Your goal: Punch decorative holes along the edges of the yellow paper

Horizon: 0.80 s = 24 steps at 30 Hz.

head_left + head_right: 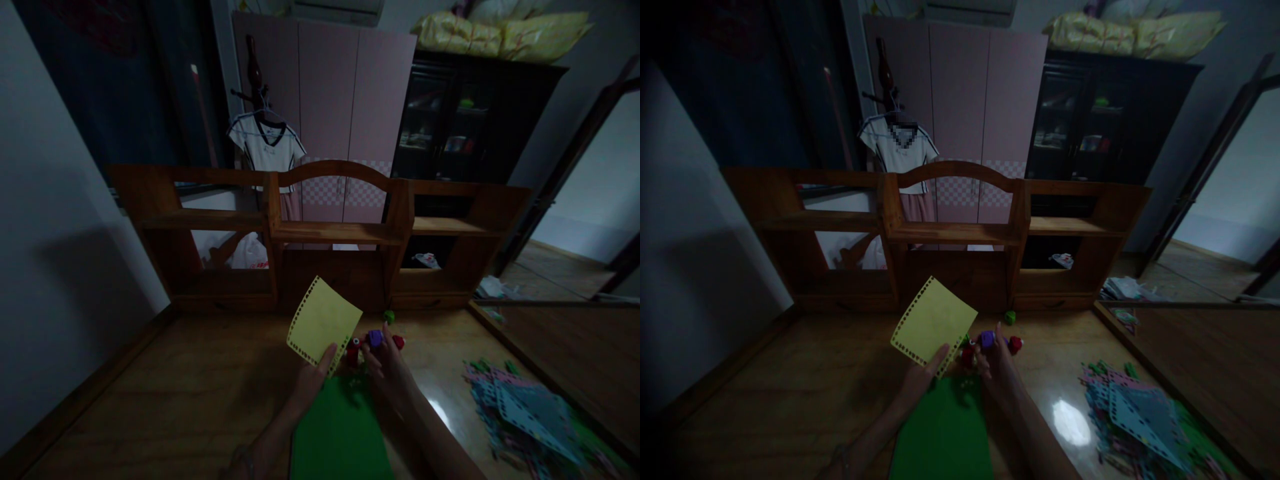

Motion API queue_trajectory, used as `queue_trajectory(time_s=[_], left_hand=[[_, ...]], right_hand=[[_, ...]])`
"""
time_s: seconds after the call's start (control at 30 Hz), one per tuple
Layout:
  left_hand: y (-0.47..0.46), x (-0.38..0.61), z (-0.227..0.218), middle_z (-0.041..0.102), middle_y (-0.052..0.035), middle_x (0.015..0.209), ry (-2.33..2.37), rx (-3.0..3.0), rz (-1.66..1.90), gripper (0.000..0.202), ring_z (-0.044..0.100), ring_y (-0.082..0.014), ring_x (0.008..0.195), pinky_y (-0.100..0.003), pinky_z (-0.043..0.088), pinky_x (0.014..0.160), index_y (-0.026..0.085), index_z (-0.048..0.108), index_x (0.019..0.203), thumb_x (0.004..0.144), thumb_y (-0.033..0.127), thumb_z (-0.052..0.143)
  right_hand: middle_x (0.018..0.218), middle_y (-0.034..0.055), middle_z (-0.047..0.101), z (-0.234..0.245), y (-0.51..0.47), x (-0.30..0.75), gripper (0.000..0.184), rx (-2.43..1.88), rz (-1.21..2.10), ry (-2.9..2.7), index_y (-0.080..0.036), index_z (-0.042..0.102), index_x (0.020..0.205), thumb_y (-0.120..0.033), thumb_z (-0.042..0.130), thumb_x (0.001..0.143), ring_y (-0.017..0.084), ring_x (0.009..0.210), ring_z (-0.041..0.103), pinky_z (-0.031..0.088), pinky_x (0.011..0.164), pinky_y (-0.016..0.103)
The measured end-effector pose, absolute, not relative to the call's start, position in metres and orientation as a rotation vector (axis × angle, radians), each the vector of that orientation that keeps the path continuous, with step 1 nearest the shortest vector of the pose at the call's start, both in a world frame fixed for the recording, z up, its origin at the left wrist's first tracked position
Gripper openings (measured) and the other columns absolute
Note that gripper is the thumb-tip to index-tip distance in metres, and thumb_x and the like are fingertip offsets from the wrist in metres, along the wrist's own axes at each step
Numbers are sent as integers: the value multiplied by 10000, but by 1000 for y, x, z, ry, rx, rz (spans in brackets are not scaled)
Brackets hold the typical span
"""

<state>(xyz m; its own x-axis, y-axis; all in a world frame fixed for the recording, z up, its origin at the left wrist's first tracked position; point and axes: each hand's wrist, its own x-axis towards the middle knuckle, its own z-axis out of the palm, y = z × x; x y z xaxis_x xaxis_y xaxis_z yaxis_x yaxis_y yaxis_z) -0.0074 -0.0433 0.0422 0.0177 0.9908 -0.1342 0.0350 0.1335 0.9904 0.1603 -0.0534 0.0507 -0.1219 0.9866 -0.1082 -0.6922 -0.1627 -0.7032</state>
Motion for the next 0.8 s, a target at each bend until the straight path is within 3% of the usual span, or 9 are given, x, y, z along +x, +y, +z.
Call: queue_trajectory(time_s=[0.23, 0.43, 0.8], left_hand=[[-43, -10, 44, 640, -98, 1081, 1257, 1131, 1037, 417, 530, -230, 1111, -322, 352, 1030, 146, 641, 1046, 719, 404, 635], [-41, -12, 42, 671, -88, 1012, 1264, 1124, 1010, 357, 546, -219, 1093, -299, 385, 1000, 164, 663, 992, 708, 380, 649], [-45, -7, 50, 621, -92, 1119, 1286, 1100, 1055, 423, 527, -215, 1117, -295, 371, 1017, 135, 625, 1068, 729, 387, 634]], right_hand=[[572, -13, 528, 46, -51, 160, 414, -643, 1675, -523, -164, 604, 760, -576, 588, 723, 29, 350, 302, 214, 294, 138], [730, 34, 631, 45, -52, 160, 285, -658, 1578, -426, -195, 620, 773, -478, 585, 777, 124, 628, 569, 466, 534, 213], [953, 85, 664, 40, -47, 164, 408, -680, 1581, -485, -187, 619, 832, -567, 473, 806, 181, 948, 600, 476, 788, 289]])
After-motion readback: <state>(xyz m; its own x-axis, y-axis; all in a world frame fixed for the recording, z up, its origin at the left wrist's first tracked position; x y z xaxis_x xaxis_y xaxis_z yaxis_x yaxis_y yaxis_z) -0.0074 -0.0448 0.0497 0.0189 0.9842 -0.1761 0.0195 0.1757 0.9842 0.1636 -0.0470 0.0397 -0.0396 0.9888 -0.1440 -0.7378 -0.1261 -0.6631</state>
